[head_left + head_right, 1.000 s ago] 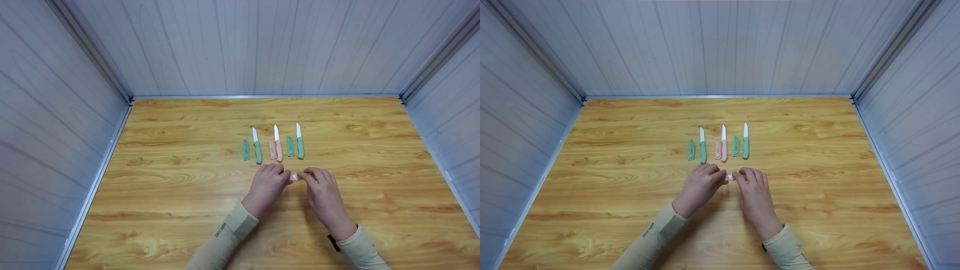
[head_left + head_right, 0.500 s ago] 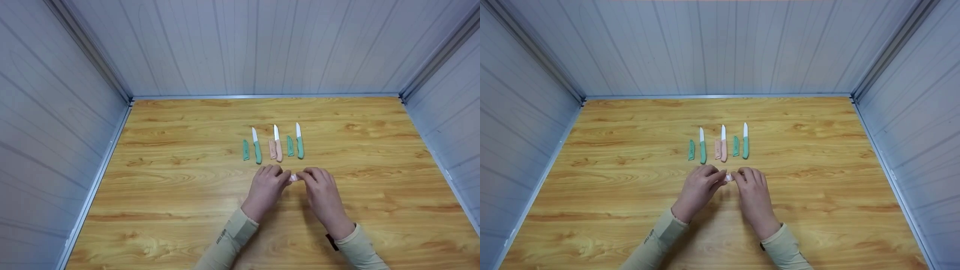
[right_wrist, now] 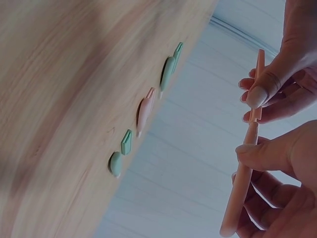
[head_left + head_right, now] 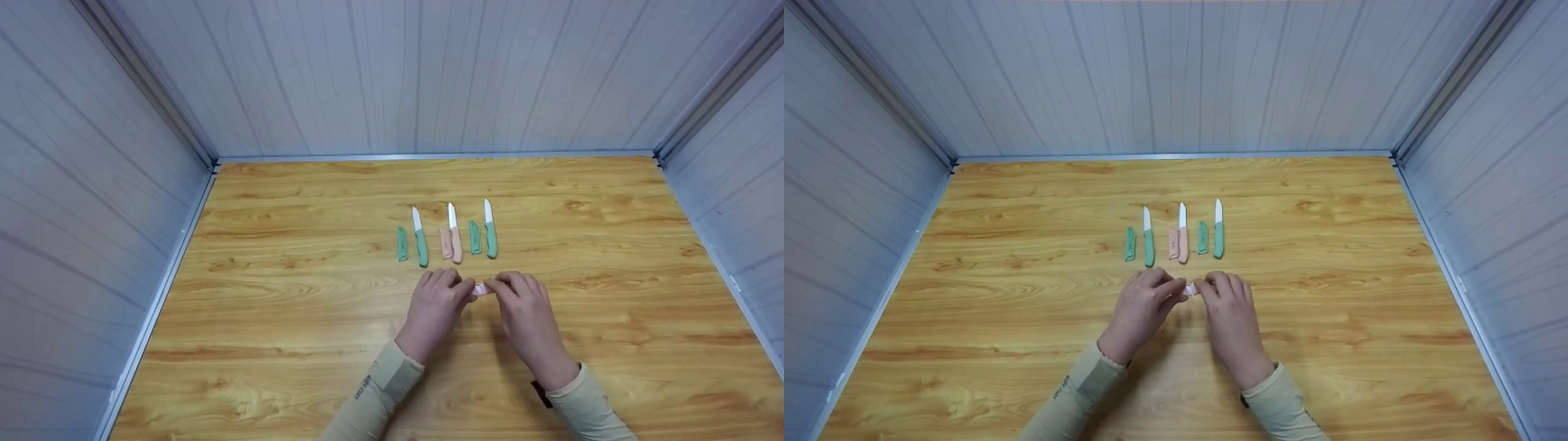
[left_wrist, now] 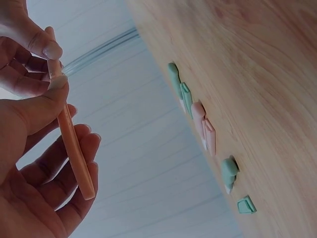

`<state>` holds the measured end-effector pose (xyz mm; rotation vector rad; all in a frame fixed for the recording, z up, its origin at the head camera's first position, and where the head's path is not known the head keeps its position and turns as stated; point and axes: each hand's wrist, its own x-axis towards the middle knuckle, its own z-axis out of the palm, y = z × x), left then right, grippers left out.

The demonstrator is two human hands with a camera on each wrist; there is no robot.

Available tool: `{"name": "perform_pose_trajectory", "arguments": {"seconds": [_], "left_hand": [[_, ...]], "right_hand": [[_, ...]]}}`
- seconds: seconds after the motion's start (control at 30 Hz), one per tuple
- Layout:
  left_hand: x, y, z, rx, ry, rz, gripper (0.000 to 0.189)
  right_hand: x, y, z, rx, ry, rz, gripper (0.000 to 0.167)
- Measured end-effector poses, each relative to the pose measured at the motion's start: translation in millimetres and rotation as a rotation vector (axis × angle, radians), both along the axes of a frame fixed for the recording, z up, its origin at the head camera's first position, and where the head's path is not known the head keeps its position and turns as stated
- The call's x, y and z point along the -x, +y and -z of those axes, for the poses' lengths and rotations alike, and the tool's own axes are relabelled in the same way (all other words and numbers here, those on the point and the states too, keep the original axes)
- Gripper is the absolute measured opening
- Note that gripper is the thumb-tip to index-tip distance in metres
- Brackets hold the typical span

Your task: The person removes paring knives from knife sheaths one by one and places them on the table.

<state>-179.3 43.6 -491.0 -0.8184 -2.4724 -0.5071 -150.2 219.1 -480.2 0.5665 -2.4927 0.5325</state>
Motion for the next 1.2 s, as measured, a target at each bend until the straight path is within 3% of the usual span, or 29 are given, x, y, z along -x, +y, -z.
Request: {"name": "perform_pose_trajectory", "arguments": {"seconds": [0.63, 0.87, 1.2], "left_hand": [[2.3, -2.4, -3.6, -0.047, -0.020, 0.012, 0.015], [1.7, -2.8, -4.1, -0.053, -0.034, 0.017, 0.015], [0.3, -4.4, -1.2, -0.069, -0.015, 0.020, 0.013]], "right_hand": [[2.1, 0.6, -2.9, 0.012, 0.006, -0.008, 0.025], [1.3, 1.2, -3.5, 0.026, -0.034, -0.017, 0.023], [1.3, 1.7, -2.1, 0.013, -0.028, -0.019, 0.028]]}}
